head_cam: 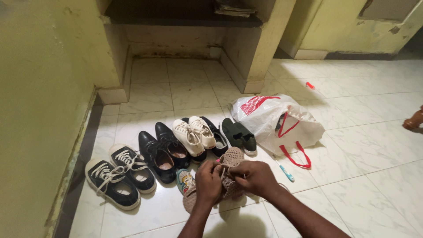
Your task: The person sits on the floor and works on a beige woven slip-on shoe, threading a lace through the upper and tying it. Several other shoes are arranged nearby on the tiled floor.
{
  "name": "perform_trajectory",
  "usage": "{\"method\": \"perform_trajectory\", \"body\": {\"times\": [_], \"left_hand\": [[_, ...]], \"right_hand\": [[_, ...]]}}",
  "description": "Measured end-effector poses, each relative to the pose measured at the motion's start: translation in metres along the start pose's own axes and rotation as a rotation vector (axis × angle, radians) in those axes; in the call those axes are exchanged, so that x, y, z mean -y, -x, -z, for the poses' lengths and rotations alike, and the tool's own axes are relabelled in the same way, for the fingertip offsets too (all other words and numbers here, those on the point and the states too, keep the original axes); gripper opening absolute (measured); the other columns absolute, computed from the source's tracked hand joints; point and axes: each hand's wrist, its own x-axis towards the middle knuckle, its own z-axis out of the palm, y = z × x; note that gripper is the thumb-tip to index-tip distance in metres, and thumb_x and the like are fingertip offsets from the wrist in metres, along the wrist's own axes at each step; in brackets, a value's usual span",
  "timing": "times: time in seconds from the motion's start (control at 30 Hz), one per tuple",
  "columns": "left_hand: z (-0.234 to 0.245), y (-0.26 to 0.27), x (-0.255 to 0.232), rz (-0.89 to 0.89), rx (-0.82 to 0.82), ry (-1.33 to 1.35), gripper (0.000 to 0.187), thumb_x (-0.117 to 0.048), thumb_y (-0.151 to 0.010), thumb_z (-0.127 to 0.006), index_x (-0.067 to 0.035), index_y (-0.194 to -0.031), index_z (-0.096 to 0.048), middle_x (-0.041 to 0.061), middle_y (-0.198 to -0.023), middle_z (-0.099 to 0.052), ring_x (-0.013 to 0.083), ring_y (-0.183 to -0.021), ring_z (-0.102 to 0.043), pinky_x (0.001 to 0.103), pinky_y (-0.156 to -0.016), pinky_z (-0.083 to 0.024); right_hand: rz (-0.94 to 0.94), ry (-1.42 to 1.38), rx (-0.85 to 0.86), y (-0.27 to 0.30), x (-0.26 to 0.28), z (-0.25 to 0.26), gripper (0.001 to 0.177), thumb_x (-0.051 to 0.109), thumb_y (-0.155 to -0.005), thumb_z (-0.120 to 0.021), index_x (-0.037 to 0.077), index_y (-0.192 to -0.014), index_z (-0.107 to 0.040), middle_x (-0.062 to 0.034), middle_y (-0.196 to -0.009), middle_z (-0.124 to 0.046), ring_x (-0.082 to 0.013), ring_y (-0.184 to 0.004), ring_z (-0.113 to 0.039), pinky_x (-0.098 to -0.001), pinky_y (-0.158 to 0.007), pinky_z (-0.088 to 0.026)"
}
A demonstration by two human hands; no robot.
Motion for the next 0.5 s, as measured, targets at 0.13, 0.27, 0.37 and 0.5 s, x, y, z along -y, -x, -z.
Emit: {"method": "perform_trajectory", "body": {"times": [0.13,0.27,0.37,0.5], "left_hand": [[-0.0039,-0.0007,0.0001,-0.038,0.008,-0.023,0.009,-0.009,-0.089,-0.066,-0.001,-0.089,-0.071,0.013,-0.086,-0.069,0.0293,-0.084,-0.066,0.042,-0.076,-0.050],[-0.0049,0.0000,0.0006,-0.036,0.038,-0.056,0.008,-0.008,-0.089,-0.065,-0.002,-0.089,-0.071,0.013,-0.086,-0.069,0.0292,-0.084,-0.066,0.042,-0.077,-0.051],[-0.0036,-0.0020,0.0007,-0.004,0.038,-0.060,0.009,-0.009,-0.090,-0.065,-0.002,-0.088,-0.070,0.012,-0.086,-0.069,0.0288,-0.083,-0.066,0.042,-0.076,-0.051],[0.0000,-0.0048,0.0024,-0.019,0.013,-0.022,0.009,-0.008,-0.091,-0.064,-0.001,-0.086,-0.068,0.012,-0.086,-0.069,0.0287,-0.082,-0.067,0.041,-0.076,-0.052]], "right_hand": [[-0.019,0.080,0.129,-0.0073,-0.0042,0.0023,0.020,0.024,-0.070,-0.079,0.025,-0.090,-0.083,-0.0025,-0.080,-0.076,-0.0279,-0.073,-0.071,-0.0410,-0.064,-0.057],[-0.088,0.299,0.409,-0.0104,-0.0021,0.0042,0.010,0.025,-0.076,-0.076,0.027,-0.085,-0.078,-0.0022,-0.081,-0.073,-0.0272,-0.077,-0.070,-0.0430,-0.066,-0.055],[0.085,0.292,0.273,-0.0106,-0.0008,0.0055,0.005,0.021,-0.072,-0.076,0.022,-0.077,-0.075,-0.0015,-0.078,-0.072,-0.0273,-0.075,-0.070,-0.0444,-0.062,-0.053],[0.219,0.163,0.080,-0.0050,-0.0036,0.0050,0.012,0.021,-0.074,-0.073,0.017,-0.085,-0.071,-0.0047,-0.080,-0.071,-0.0296,-0.075,-0.069,-0.0443,-0.061,-0.053]]}}
